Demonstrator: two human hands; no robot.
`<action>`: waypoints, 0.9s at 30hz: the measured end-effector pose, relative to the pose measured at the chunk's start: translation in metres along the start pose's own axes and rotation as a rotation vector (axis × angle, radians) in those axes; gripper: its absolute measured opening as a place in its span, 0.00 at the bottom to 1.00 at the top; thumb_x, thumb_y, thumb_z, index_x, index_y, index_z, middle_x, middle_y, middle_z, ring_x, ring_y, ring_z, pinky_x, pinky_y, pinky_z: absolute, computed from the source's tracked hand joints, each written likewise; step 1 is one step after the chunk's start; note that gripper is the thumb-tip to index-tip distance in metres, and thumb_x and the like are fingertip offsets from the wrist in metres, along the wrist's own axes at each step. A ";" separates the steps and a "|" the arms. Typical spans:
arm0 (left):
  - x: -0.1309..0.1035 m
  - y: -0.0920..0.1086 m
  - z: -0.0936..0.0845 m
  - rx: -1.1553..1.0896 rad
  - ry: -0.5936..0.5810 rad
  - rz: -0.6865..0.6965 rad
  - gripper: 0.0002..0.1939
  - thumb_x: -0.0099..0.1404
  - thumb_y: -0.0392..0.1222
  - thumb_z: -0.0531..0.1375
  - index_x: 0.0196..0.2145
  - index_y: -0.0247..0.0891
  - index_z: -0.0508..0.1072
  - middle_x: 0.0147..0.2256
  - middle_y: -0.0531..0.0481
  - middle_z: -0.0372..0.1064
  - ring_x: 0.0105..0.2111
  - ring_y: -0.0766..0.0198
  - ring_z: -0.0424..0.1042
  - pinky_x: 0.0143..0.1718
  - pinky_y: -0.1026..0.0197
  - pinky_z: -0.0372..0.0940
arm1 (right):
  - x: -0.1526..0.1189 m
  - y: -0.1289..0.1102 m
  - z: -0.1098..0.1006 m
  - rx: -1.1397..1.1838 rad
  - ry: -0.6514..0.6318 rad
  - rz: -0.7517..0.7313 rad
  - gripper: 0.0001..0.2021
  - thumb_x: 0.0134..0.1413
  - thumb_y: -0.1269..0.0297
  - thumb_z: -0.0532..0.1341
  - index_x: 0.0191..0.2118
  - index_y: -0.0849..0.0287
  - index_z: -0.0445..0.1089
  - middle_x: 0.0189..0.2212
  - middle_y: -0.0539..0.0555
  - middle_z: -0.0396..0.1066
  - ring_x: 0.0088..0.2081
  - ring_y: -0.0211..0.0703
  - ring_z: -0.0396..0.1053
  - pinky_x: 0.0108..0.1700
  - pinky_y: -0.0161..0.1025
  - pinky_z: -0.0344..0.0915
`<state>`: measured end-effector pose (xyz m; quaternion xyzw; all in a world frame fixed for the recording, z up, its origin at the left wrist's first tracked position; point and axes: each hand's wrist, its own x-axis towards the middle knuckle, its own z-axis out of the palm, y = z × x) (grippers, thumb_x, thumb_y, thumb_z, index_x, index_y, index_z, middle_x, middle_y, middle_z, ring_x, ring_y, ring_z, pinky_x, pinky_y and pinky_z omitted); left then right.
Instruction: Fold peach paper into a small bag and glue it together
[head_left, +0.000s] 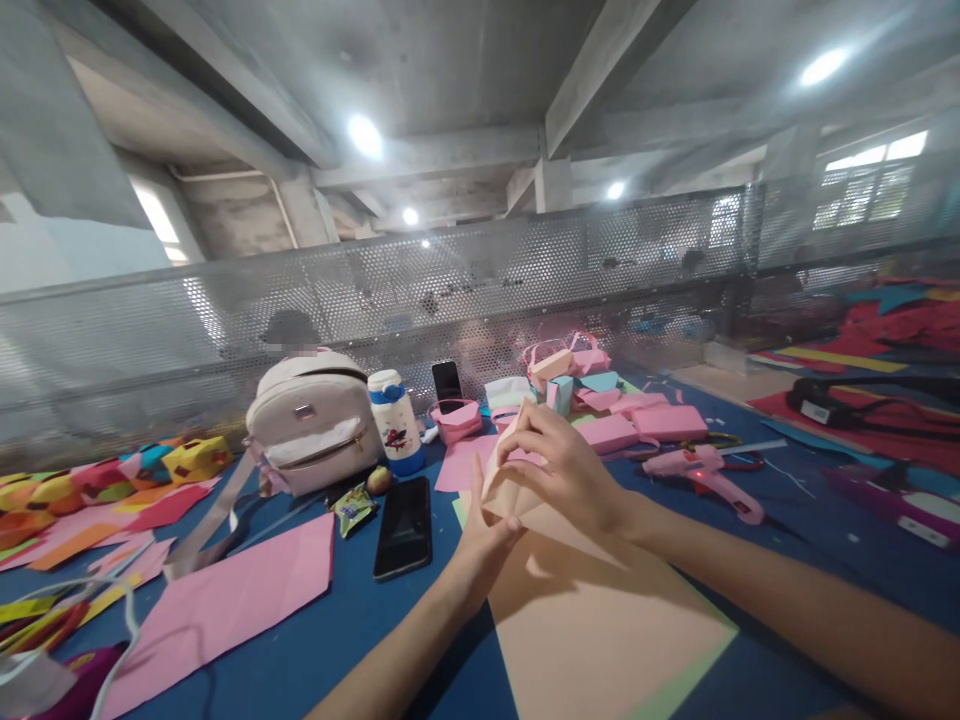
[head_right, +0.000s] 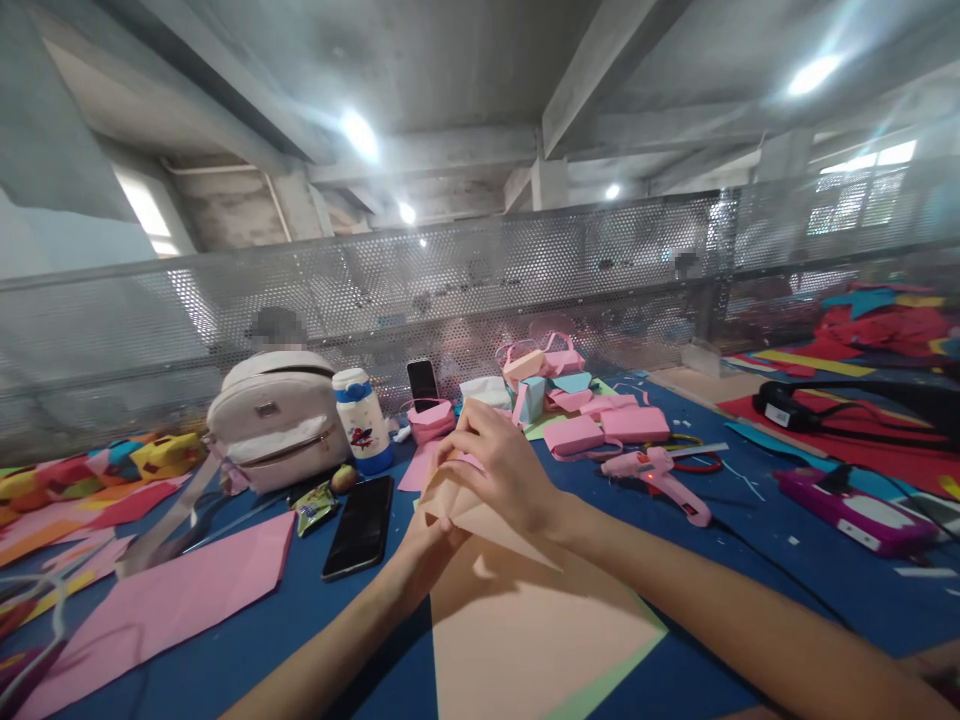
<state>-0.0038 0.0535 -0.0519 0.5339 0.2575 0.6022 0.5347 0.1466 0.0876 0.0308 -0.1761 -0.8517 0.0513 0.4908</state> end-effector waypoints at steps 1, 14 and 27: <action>0.000 0.001 0.001 -0.040 -0.005 -0.022 0.60 0.49 0.61 0.72 0.70 0.51 0.42 0.60 0.36 0.64 0.59 0.39 0.66 0.57 0.37 0.62 | -0.001 0.000 0.001 0.014 0.001 0.016 0.05 0.64 0.69 0.60 0.37 0.58 0.73 0.36 0.53 0.64 0.41 0.46 0.65 0.45 0.44 0.63; 0.005 -0.011 -0.014 0.090 0.077 -0.044 0.54 0.47 0.51 0.75 0.67 0.44 0.56 0.67 0.40 0.52 0.64 0.39 0.56 0.54 0.51 0.67 | -0.012 0.012 0.001 -0.018 -0.033 -0.044 0.06 0.65 0.69 0.59 0.38 0.59 0.74 0.34 0.53 0.62 0.39 0.46 0.63 0.42 0.42 0.62; 0.007 -0.001 -0.013 0.264 0.060 -0.044 0.53 0.48 0.54 0.74 0.66 0.39 0.57 0.66 0.36 0.54 0.65 0.37 0.54 0.56 0.45 0.66 | -0.006 0.015 -0.014 -0.340 -0.051 -0.284 0.10 0.66 0.63 0.59 0.35 0.55 0.77 0.32 0.53 0.63 0.36 0.45 0.58 0.40 0.40 0.55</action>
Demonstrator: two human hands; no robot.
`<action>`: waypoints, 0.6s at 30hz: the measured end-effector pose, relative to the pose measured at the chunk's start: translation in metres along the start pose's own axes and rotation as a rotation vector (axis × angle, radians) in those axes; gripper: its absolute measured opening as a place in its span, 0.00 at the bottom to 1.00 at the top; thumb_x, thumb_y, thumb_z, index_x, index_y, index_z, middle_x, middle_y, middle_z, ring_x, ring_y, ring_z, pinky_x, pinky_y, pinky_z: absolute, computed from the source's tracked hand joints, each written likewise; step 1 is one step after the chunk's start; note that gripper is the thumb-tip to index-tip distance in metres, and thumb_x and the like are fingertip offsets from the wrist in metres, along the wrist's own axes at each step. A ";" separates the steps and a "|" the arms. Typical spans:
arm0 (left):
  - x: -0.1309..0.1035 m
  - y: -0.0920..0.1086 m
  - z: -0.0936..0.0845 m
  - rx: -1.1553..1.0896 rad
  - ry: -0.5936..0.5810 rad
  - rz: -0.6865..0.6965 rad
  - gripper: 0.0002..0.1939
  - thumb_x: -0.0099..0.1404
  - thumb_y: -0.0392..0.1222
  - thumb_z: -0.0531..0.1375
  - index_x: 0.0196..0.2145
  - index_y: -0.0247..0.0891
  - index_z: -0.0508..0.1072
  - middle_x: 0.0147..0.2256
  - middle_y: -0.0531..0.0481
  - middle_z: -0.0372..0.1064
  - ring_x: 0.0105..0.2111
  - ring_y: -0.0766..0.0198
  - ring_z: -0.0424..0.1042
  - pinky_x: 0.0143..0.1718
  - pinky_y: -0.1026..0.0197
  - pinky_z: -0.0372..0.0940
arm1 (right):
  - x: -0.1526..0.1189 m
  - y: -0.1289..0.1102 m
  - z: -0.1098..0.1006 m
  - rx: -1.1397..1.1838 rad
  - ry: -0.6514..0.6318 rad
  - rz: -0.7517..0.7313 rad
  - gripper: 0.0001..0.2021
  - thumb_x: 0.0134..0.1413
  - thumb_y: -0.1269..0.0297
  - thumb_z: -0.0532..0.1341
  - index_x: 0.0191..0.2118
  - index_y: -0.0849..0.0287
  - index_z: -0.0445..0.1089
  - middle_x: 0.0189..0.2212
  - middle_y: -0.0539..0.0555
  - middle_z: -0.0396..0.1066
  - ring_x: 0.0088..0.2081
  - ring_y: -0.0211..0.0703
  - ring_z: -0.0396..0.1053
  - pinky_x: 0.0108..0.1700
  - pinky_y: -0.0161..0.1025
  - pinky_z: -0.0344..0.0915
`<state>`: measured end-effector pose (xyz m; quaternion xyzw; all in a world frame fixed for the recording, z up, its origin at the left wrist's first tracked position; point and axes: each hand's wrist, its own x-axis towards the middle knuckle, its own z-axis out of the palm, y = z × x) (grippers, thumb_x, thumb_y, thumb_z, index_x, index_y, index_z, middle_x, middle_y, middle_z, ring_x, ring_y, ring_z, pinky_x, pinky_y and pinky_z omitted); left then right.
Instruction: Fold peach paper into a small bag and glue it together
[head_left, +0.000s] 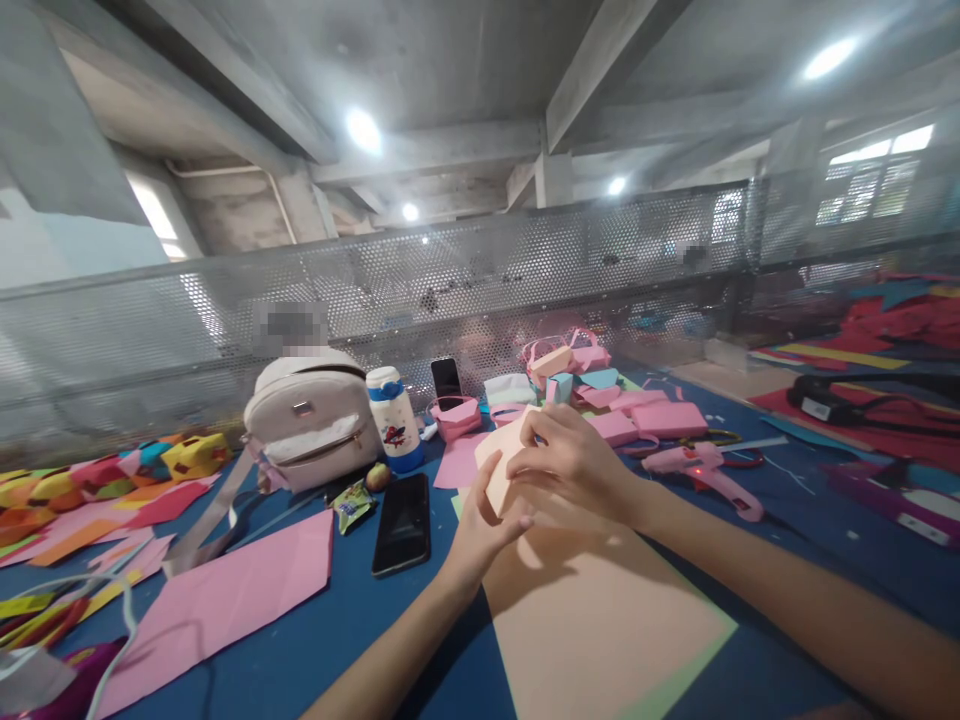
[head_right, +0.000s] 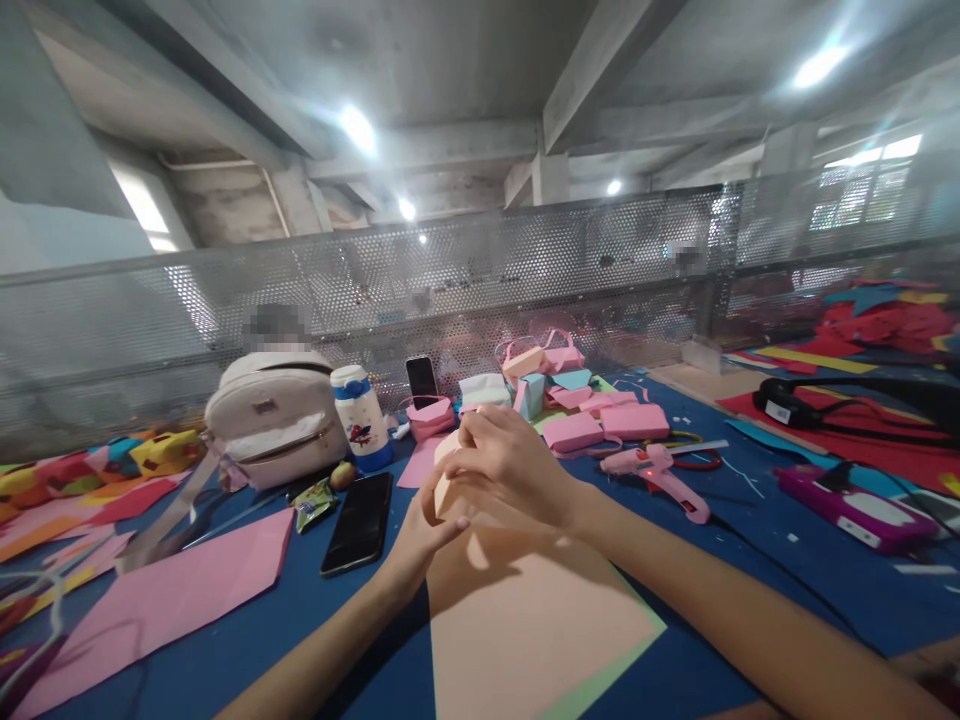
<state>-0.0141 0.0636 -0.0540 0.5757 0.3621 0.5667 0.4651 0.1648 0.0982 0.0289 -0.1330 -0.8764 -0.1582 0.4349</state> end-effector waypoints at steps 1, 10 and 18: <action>0.000 0.000 -0.001 0.020 0.003 0.002 0.53 0.48 0.54 0.74 0.66 0.39 0.57 0.66 0.37 0.53 0.65 0.37 0.54 0.57 0.45 0.65 | 0.000 0.001 0.000 -0.007 -0.007 -0.013 0.11 0.66 0.62 0.58 0.34 0.55 0.77 0.32 0.53 0.63 0.36 0.45 0.58 0.40 0.40 0.54; 0.001 -0.002 -0.003 0.081 0.000 -0.001 0.53 0.47 0.56 0.73 0.66 0.40 0.56 0.67 0.37 0.50 0.66 0.37 0.51 0.62 0.42 0.57 | -0.002 0.005 0.002 -0.032 -0.038 -0.102 0.14 0.68 0.65 0.55 0.33 0.55 0.75 0.31 0.52 0.62 0.36 0.45 0.58 0.41 0.41 0.55; -0.001 0.004 0.000 0.049 -0.019 0.006 0.51 0.49 0.54 0.73 0.65 0.41 0.58 0.66 0.37 0.54 0.66 0.37 0.52 0.60 0.41 0.60 | -0.001 0.005 0.002 -0.053 -0.047 -0.114 0.13 0.68 0.68 0.55 0.32 0.56 0.74 0.31 0.52 0.63 0.36 0.44 0.58 0.42 0.40 0.55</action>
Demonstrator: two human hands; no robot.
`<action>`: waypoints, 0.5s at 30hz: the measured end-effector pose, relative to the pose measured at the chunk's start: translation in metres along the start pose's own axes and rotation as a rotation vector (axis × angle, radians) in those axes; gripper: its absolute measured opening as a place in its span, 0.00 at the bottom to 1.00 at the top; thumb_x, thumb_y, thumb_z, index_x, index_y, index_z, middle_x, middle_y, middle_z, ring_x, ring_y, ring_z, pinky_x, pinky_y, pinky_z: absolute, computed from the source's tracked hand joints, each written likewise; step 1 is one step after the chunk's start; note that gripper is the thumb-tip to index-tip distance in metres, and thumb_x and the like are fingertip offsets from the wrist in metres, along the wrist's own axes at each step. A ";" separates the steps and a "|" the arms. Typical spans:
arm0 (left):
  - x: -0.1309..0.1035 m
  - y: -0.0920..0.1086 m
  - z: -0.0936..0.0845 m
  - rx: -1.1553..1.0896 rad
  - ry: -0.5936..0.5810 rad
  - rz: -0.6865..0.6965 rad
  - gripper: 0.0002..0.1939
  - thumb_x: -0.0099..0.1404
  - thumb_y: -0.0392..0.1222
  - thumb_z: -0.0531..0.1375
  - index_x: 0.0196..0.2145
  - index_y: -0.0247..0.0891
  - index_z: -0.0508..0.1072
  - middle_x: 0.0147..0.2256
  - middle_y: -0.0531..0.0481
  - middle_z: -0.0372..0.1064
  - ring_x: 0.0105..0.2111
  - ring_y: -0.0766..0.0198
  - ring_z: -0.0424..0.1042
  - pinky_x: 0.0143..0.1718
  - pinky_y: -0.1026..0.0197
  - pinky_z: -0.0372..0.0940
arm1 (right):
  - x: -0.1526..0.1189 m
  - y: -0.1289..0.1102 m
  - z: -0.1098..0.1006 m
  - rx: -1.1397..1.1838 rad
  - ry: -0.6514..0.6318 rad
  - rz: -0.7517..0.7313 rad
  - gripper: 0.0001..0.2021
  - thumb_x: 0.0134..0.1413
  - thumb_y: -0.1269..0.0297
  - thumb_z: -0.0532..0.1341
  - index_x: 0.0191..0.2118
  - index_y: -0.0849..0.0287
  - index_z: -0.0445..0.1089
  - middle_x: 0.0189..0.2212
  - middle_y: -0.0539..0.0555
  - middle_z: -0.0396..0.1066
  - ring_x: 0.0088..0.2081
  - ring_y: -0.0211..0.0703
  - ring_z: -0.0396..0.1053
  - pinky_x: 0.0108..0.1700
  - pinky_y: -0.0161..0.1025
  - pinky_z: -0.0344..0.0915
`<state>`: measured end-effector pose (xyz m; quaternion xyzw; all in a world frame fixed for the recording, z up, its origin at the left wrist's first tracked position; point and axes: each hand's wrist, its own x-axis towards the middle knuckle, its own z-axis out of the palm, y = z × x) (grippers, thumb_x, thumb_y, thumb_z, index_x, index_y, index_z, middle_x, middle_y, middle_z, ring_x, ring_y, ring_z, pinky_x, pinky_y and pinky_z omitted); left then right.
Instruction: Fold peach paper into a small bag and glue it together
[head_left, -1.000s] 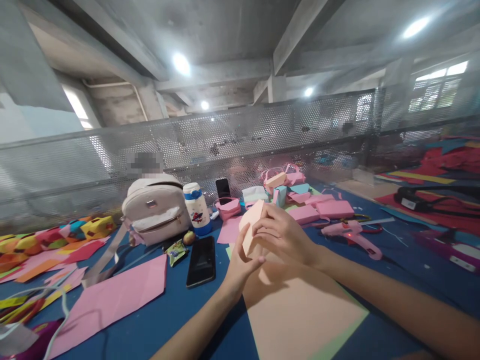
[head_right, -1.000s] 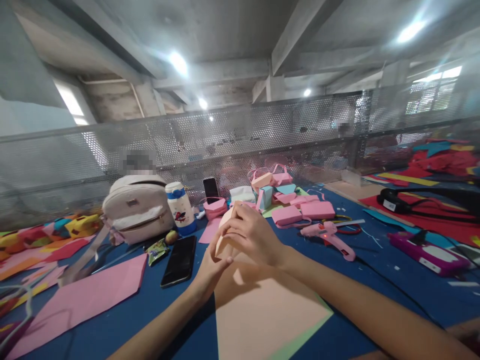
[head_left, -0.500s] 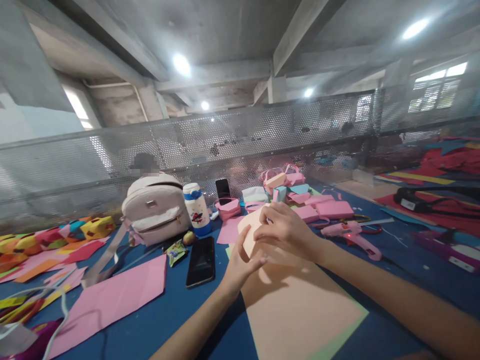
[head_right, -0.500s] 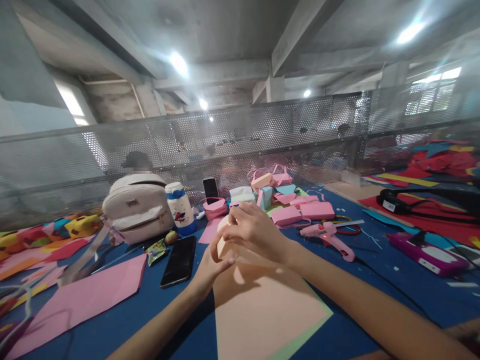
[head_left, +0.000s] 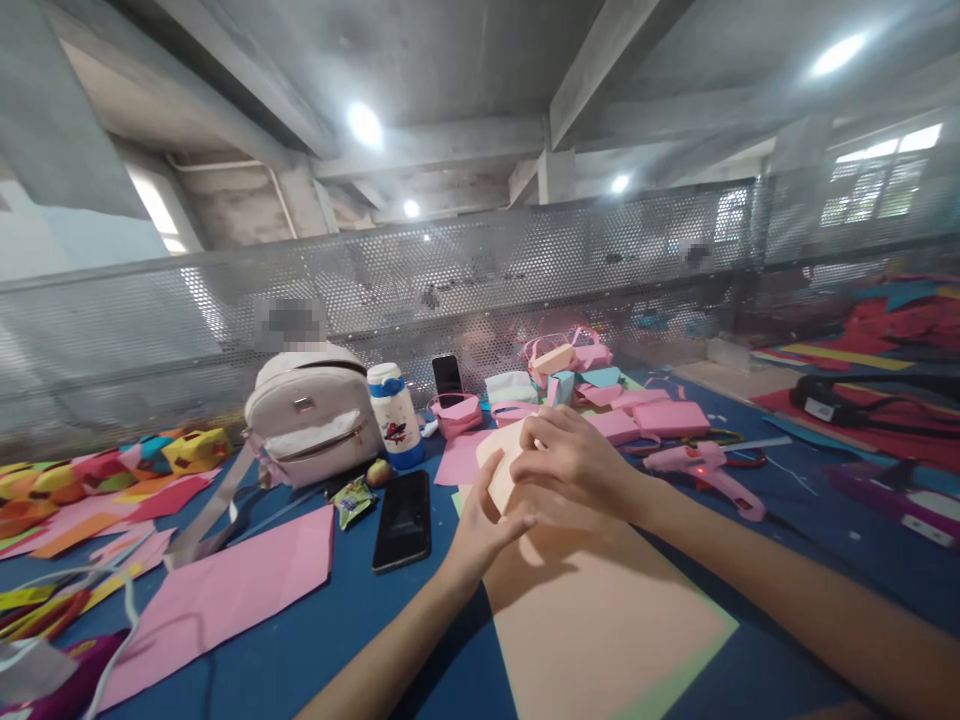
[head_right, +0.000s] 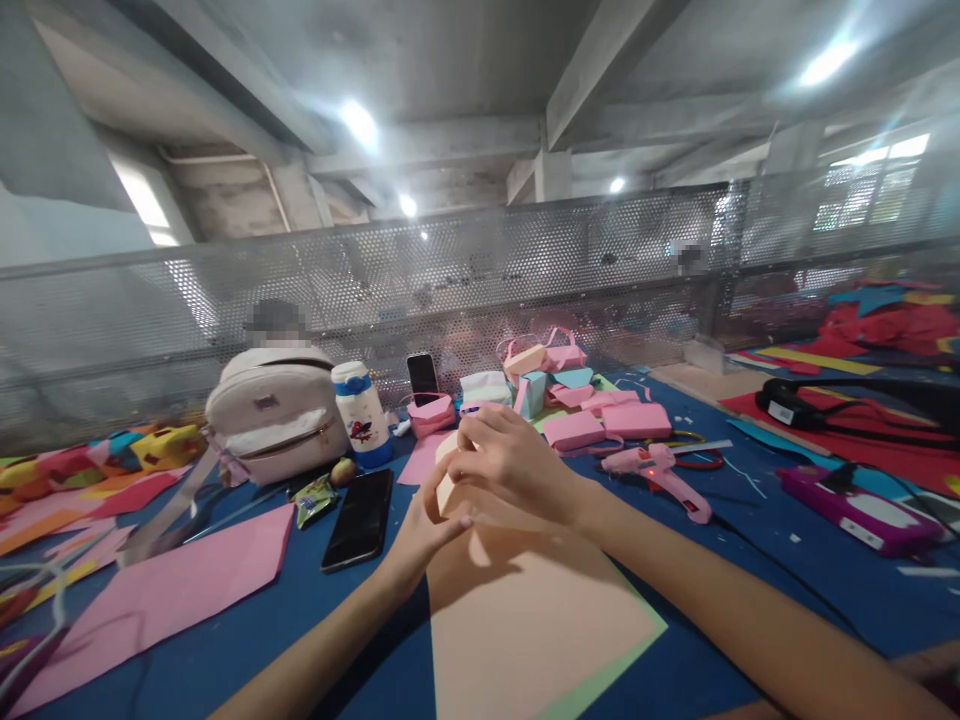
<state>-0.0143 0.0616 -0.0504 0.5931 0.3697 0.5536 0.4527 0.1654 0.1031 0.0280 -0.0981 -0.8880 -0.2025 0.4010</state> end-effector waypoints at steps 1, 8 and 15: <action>0.000 0.001 0.000 -0.006 -0.001 -0.005 0.50 0.49 0.53 0.73 0.65 0.42 0.58 0.66 0.37 0.54 0.66 0.37 0.52 0.60 0.41 0.60 | 0.000 0.000 0.000 0.002 -0.001 0.000 0.13 0.68 0.68 0.55 0.32 0.56 0.73 0.31 0.52 0.63 0.36 0.44 0.58 0.42 0.40 0.55; -0.001 0.000 0.001 -0.003 0.029 -0.029 0.53 0.47 0.55 0.73 0.65 0.40 0.57 0.66 0.37 0.55 0.67 0.38 0.50 0.60 0.43 0.61 | -0.003 0.001 0.002 0.023 0.017 0.005 0.11 0.67 0.68 0.57 0.32 0.56 0.74 0.31 0.51 0.64 0.36 0.43 0.59 0.43 0.40 0.56; 0.000 -0.001 0.001 0.003 0.057 -0.051 0.53 0.46 0.55 0.74 0.65 0.42 0.58 0.66 0.38 0.55 0.66 0.37 0.52 0.59 0.43 0.63 | -0.004 0.002 0.004 0.088 0.054 0.000 0.11 0.67 0.65 0.57 0.34 0.55 0.75 0.29 0.50 0.63 0.36 0.44 0.59 0.42 0.40 0.56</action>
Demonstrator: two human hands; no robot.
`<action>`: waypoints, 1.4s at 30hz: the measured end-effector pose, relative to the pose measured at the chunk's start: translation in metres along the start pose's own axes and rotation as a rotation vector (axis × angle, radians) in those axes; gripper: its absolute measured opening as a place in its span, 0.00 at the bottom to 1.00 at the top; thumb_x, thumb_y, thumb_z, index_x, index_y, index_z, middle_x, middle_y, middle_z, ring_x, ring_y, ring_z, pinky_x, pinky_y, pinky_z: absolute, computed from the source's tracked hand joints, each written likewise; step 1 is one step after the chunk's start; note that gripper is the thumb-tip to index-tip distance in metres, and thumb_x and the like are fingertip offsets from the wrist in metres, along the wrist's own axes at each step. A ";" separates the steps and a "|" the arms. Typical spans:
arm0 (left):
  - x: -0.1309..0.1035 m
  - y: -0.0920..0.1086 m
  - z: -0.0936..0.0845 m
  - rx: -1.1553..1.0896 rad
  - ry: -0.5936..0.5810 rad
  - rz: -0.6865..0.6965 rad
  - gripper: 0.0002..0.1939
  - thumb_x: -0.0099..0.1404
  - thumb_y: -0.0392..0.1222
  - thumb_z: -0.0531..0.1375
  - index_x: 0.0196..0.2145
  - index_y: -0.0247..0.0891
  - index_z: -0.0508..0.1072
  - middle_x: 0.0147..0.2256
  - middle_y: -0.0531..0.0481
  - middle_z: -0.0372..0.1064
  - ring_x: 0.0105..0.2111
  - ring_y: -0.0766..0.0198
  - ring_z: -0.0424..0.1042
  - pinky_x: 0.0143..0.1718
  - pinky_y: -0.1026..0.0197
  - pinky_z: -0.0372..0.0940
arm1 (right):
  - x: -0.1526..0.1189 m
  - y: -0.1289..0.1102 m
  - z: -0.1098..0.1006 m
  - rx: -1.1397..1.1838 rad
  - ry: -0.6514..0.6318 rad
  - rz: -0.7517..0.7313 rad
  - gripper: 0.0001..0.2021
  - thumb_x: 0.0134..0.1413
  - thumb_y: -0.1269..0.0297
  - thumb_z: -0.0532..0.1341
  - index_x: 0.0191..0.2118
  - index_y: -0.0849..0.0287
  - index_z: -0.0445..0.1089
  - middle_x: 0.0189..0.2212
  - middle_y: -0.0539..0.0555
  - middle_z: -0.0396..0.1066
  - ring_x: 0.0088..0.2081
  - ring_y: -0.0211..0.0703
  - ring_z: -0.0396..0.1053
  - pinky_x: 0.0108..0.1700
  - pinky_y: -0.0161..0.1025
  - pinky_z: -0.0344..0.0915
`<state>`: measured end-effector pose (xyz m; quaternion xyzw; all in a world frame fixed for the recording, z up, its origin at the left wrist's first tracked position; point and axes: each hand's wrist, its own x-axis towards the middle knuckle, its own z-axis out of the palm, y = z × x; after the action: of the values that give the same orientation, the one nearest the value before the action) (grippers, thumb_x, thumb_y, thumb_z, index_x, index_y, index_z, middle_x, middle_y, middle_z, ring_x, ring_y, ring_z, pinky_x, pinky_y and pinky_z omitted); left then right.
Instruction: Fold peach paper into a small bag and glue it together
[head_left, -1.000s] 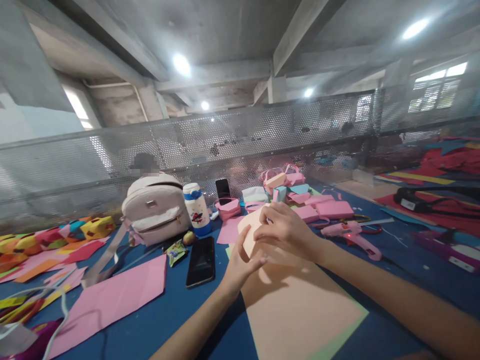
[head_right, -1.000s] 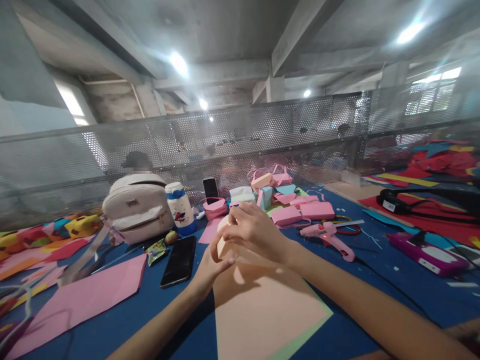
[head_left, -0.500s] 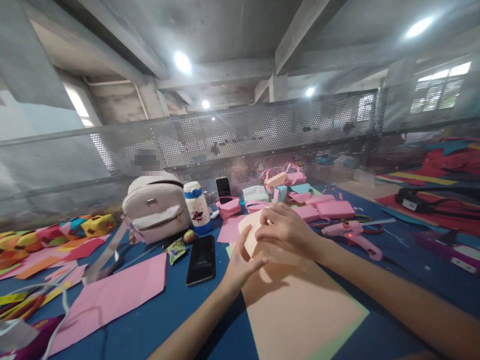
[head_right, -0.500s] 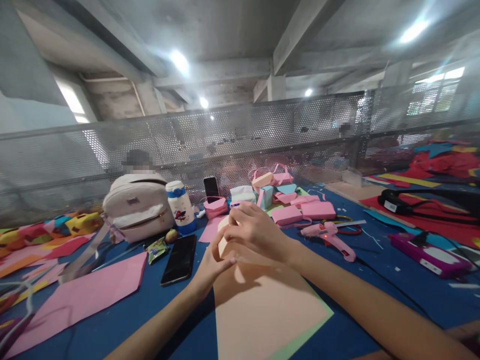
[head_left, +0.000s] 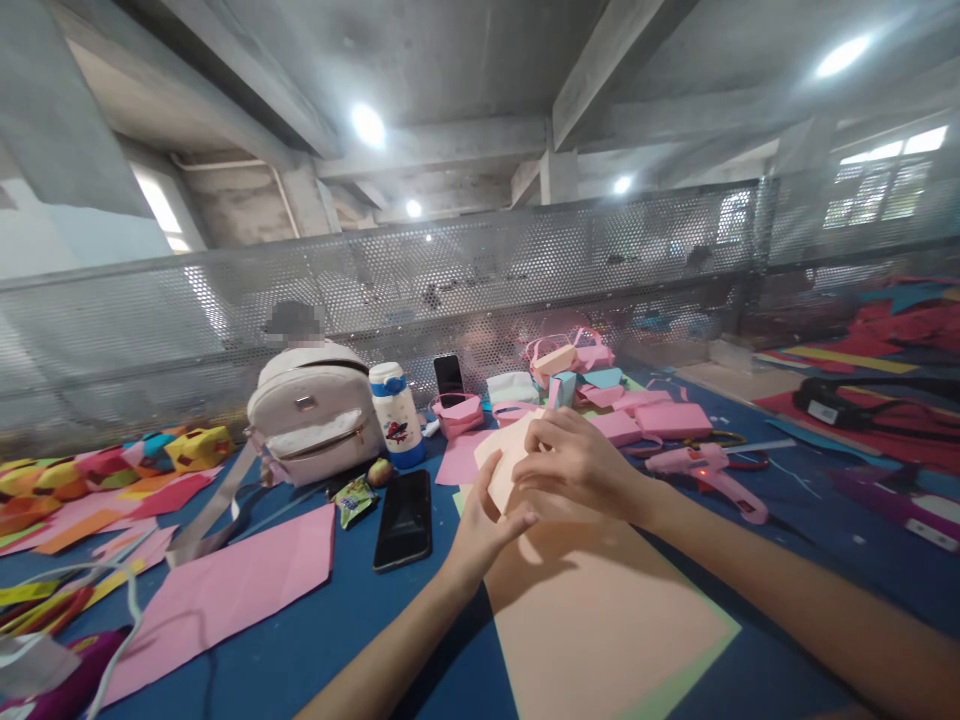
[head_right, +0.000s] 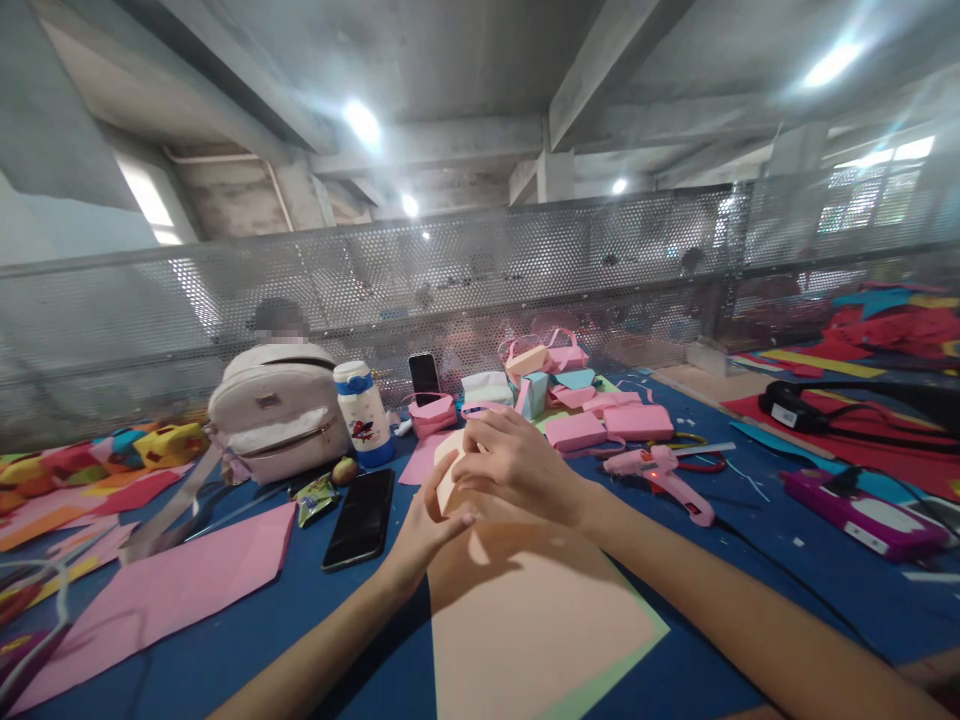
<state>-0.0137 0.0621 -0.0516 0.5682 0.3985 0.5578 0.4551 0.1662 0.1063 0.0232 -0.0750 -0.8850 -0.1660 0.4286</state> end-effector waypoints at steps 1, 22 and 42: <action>0.000 0.000 0.000 0.001 0.001 -0.003 0.53 0.46 0.55 0.74 0.65 0.41 0.58 0.66 0.38 0.54 0.66 0.37 0.52 0.59 0.43 0.62 | 0.000 0.000 0.001 0.007 0.005 0.001 0.12 0.67 0.65 0.57 0.34 0.55 0.75 0.29 0.51 0.63 0.36 0.43 0.59 0.41 0.40 0.56; 0.002 0.001 0.003 0.036 0.020 0.047 0.51 0.45 0.56 0.74 0.63 0.39 0.61 0.62 0.37 0.62 0.63 0.40 0.58 0.59 0.45 0.62 | -0.011 -0.006 0.013 0.085 0.160 0.089 0.08 0.63 0.68 0.62 0.32 0.54 0.76 0.27 0.48 0.70 0.32 0.40 0.63 0.36 0.39 0.55; 0.003 -0.003 0.000 0.088 0.029 0.036 0.50 0.44 0.56 0.74 0.62 0.39 0.63 0.62 0.38 0.61 0.64 0.39 0.57 0.63 0.44 0.56 | -0.011 -0.004 0.010 -0.085 0.029 -0.007 0.07 0.64 0.70 0.60 0.34 0.56 0.74 0.34 0.52 0.72 0.38 0.44 0.63 0.43 0.41 0.56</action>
<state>-0.0129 0.0660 -0.0533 0.5868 0.4189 0.5559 0.4138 0.1647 0.1066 0.0074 -0.0874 -0.8710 -0.2060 0.4373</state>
